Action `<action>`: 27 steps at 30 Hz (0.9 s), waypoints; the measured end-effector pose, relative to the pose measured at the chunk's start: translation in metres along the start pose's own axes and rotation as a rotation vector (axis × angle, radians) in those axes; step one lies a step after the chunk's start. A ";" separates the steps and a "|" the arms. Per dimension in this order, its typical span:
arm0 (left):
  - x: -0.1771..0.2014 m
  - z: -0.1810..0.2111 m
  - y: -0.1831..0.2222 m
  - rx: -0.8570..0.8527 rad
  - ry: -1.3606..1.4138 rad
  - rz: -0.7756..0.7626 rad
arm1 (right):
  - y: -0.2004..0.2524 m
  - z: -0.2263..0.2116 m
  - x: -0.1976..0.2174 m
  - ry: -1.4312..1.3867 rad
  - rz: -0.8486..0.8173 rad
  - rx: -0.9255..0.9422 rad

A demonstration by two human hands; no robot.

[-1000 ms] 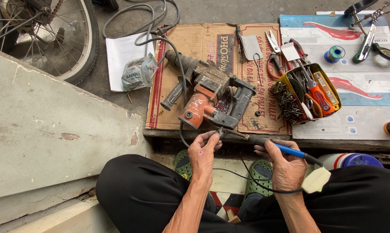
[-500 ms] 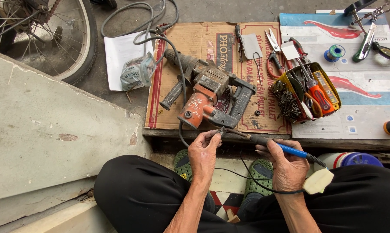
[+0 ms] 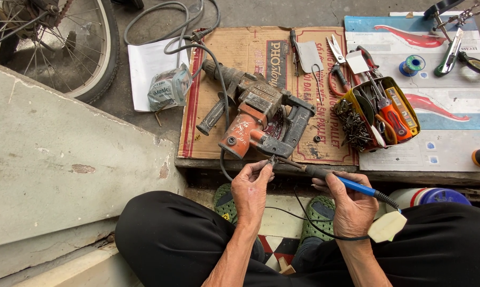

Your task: The person sits on the ground repairing a rotary hammer drill. They unwrap a new replacement part, fit it into the drill body, then use a soldering iron to solder the drill's wire connection, holding the drill steady with the other hand.

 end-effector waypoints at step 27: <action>0.003 -0.011 -0.006 0.149 0.201 0.023 | -0.002 -0.004 -0.005 0.056 0.039 -0.060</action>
Point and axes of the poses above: each hand's wrist, its own y-axis away from the middle knuckle, its own x-axis out of the back of the hand, z = x × y, the point moved 3 cm from there along -y, towards the middle knuckle, and after that the axes turned 13 degrees about -y, right-handed, at the moved point
